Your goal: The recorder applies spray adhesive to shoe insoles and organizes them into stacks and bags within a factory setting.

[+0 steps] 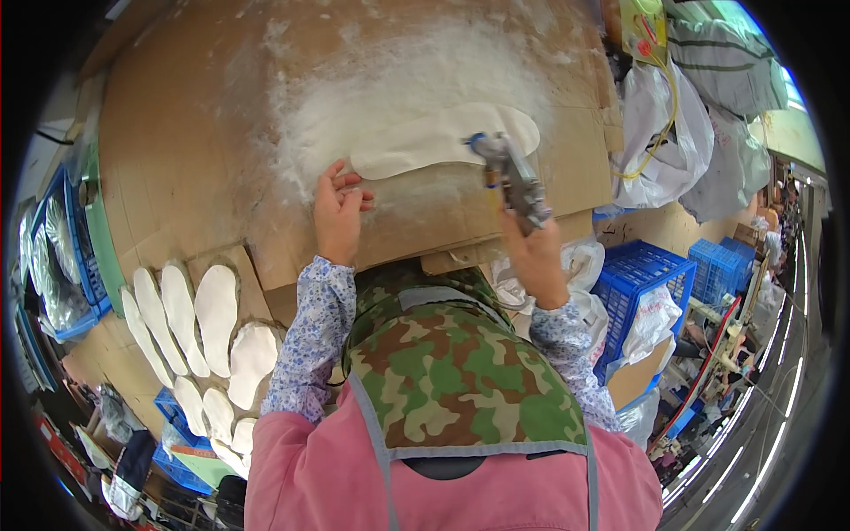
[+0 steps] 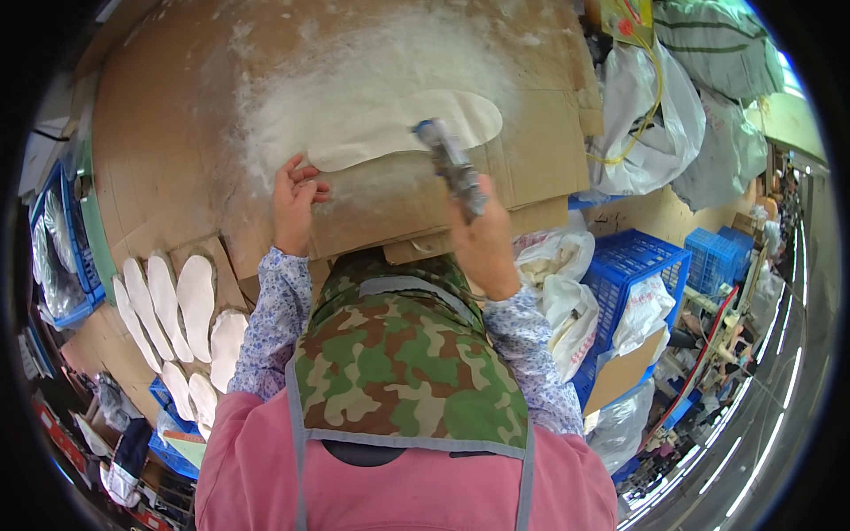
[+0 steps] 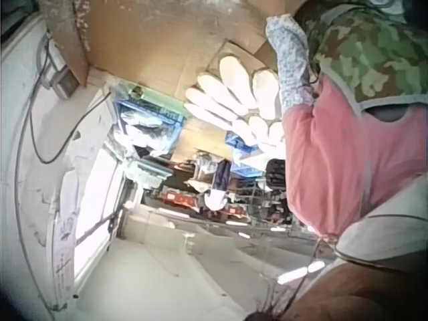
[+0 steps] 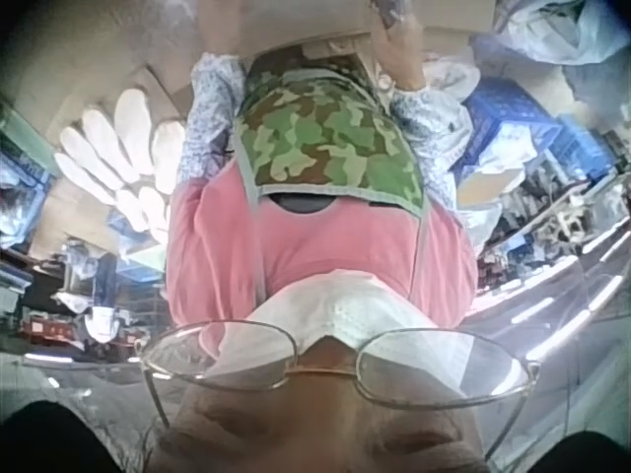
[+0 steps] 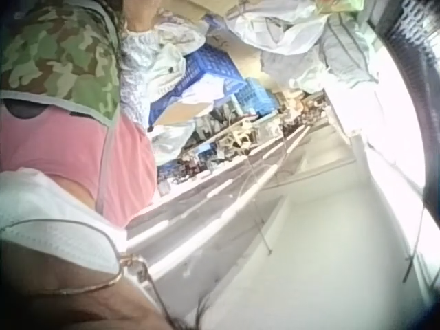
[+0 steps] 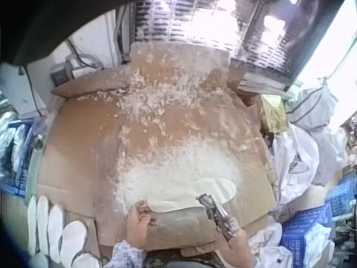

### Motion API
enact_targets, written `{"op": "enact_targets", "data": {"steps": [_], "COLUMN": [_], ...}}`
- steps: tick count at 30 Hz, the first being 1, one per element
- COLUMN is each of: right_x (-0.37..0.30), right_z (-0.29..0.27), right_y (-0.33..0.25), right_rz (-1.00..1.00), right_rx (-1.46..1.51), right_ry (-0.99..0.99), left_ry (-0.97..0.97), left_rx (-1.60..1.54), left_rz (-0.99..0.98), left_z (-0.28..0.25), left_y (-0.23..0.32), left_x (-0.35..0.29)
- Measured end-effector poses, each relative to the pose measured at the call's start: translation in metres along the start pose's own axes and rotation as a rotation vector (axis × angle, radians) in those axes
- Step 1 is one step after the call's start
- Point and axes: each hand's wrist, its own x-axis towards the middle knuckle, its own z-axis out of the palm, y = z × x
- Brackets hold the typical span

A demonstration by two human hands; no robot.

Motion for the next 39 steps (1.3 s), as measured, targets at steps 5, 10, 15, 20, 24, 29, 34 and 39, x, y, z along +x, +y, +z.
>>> {"op": "enact_targets", "data": {"steps": [5, 10, 15, 20, 24, 29, 34, 39], "right_x": [-0.008, -0.008, -0.003, 0.002, 0.016, 0.028, 0.039, 0.039], "right_z": [0.024, -0.002, -0.034, -0.05, -0.053, -0.049, -0.061, -0.091], "right_y": [-0.026, -0.012, 0.019, 0.037, 0.036, 0.028, 0.043, 0.059], "right_rz": [-0.011, 0.027, 0.058, 0.07, -0.013, 0.031, -0.018, 0.17], "right_rx": [0.012, -0.043, -0.023, 0.057, 0.031, 0.059, 0.103, 0.217], "right_ry": [-0.223, -0.163, -0.02, 0.021, 0.029, -0.056, -0.026, 0.008], "left_ry": [-0.016, 0.003, 0.022, 0.054, 0.079, 0.091, 0.196, 0.218], "left_rx": [0.042, 0.09, 0.093, 0.114, 0.1, 0.111, 0.261, 0.328], "left_rz": [-0.014, -0.018, 0.008, -0.001, -0.009, -0.037, 0.022, 0.042], "left_z": [0.002, 0.003, 0.004, 0.008, 0.01, 0.012, 0.017, 0.022], "left_y": [0.002, 0.006, 0.002, 0.004, 0.006, 0.008, 0.009, 0.01], "left_x": [0.003, 0.003, 0.007, 0.007, 0.006, 0.006, 0.009, 0.015]}}
